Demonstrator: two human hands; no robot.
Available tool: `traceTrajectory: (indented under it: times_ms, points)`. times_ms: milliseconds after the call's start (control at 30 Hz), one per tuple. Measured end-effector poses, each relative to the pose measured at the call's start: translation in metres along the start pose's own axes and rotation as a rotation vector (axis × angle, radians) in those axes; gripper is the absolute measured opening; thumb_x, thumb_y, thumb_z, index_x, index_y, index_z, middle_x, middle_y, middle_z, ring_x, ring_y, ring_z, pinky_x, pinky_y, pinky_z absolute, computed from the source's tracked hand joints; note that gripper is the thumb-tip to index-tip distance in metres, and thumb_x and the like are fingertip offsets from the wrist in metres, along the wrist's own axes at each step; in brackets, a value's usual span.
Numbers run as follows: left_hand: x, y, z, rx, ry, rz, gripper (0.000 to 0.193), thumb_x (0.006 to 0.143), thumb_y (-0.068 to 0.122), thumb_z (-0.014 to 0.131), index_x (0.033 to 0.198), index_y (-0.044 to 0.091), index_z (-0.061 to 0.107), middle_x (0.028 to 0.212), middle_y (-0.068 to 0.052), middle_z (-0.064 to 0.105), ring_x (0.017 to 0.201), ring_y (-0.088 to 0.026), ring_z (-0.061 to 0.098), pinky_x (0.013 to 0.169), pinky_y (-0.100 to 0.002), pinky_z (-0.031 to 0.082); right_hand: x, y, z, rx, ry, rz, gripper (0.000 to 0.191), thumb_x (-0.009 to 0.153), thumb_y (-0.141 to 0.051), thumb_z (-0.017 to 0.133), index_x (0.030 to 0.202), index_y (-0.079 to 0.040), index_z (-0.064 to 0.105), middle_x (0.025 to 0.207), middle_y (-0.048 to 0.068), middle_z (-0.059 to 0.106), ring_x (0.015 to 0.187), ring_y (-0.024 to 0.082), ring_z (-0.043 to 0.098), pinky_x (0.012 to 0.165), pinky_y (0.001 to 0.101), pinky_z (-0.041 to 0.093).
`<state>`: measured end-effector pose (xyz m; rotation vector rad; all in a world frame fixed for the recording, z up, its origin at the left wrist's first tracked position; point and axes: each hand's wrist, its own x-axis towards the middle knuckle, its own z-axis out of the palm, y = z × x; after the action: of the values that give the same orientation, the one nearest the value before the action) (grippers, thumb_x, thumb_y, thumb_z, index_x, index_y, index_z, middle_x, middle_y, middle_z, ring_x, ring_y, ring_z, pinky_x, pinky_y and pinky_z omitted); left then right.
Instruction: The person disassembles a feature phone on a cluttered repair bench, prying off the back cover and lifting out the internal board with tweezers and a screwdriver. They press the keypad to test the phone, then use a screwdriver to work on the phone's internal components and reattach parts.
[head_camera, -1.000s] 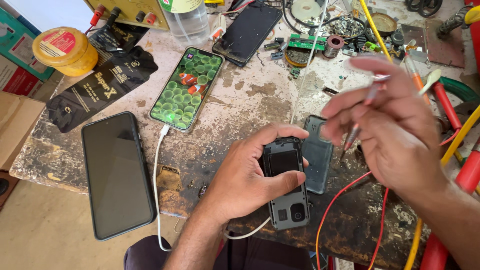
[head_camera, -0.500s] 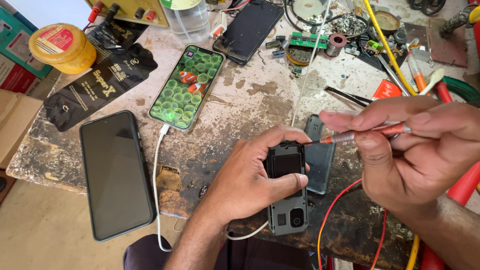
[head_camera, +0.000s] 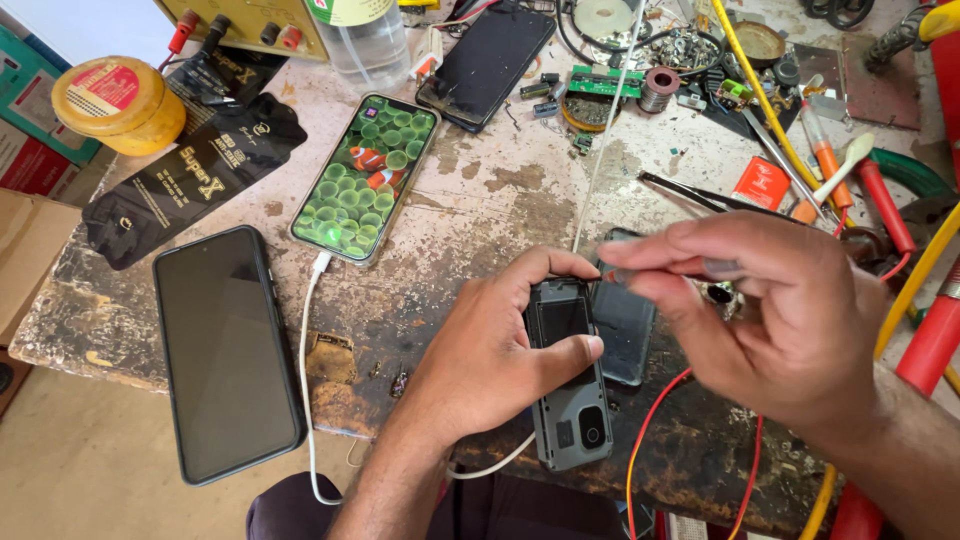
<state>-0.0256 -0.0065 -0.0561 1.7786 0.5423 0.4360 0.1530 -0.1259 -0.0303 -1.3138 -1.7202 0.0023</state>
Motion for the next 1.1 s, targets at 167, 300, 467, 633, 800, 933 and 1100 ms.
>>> traceTrajectory:
  times_ms: [167, 300, 467, 633, 800, 933, 1100]
  points:
    - [0.000, 0.002, -0.001, 0.005, -0.003, -0.051, 0.045, 0.074, 0.020, 0.080, 0.117, 0.013, 0.067, 0.076, -0.001, 0.075, 0.067, -0.009, 0.070, 0.062, -0.029, 0.055, 0.005, 0.001, -0.007, -0.131, -0.064, -0.120, 0.057, 0.087, -0.006, 0.071, 0.128, 0.009, 0.034, 0.117, 0.031, 0.067, 0.113, 0.033, 0.071, 0.096, 0.0401, 0.063]
    - [0.001, 0.002, -0.001, 0.021, -0.014, -0.064, 0.045, 0.074, 0.021, 0.080, 0.116, 0.013, 0.067, 0.074, -0.002, 0.074, 0.065, -0.009, 0.069, 0.061, -0.029, 0.054, 0.007, -0.002, -0.009, -0.035, -0.085, 0.105, 0.058, 0.092, 0.000, 0.070, 0.137, 0.008, 0.034, 0.103, 0.021, 0.074, 0.101, 0.023, 0.077, 0.084, 0.0321, 0.066]
    - [0.001, 0.002, -0.001, 0.008, -0.019, -0.054, 0.044, 0.075, 0.022, 0.079, 0.117, 0.012, 0.066, 0.074, -0.001, 0.075, 0.066, -0.009, 0.069, 0.062, -0.029, 0.054, 0.014, -0.009, -0.009, 0.040, -0.142, 0.077, 0.061, 0.091, 0.005, 0.063, 0.141, 0.007, 0.028, 0.116, 0.025, 0.070, 0.103, 0.028, 0.074, 0.081, 0.0321, 0.063]
    - [0.000, 0.000, -0.001, 0.027, -0.019, -0.047, 0.045, 0.074, 0.021, 0.079, 0.116, 0.012, 0.066, 0.075, -0.002, 0.074, 0.066, -0.010, 0.069, 0.062, -0.029, 0.054, 0.015, -0.010, -0.006, -0.037, -0.110, -0.020, 0.061, 0.089, 0.002, 0.071, 0.137, 0.005, 0.033, 0.115, 0.025, 0.067, 0.103, 0.030, 0.074, 0.085, 0.0352, 0.064]
    - [0.001, -0.003, -0.001, 0.018, -0.022, 0.014, 0.045, 0.075, 0.021, 0.079, 0.116, 0.011, 0.066, 0.076, 0.000, 0.074, 0.067, -0.009, 0.069, 0.063, -0.028, 0.054, 0.011, -0.007, -0.007, -0.083, -0.075, 0.101, 0.058, 0.093, 0.005, 0.072, 0.140, 0.005, 0.039, 0.108, 0.017, 0.071, 0.106, 0.027, 0.077, 0.087, 0.0361, 0.063]
    - [0.000, -0.003, -0.002, 0.002, -0.014, 0.017, 0.044, 0.076, 0.021, 0.079, 0.117, 0.010, 0.067, 0.074, -0.001, 0.072, 0.064, -0.009, 0.065, 0.060, -0.028, 0.051, 0.013, -0.005, -0.010, 0.067, -0.136, 0.133, 0.057, 0.090, 0.009, 0.066, 0.138, 0.007, 0.036, 0.111, 0.019, 0.071, 0.108, 0.029, 0.074, 0.084, 0.0358, 0.064]
    - [0.000, -0.001, -0.002, 0.029, -0.008, -0.044, 0.045, 0.074, 0.021, 0.079, 0.117, 0.012, 0.068, 0.071, -0.002, 0.071, 0.060, -0.009, 0.062, 0.055, -0.028, 0.048, 0.015, -0.007, -0.010, -0.073, -0.098, 0.165, 0.057, 0.089, 0.004, 0.073, 0.135, 0.004, 0.040, 0.115, 0.022, 0.069, 0.105, 0.026, 0.076, 0.081, 0.0327, 0.066]
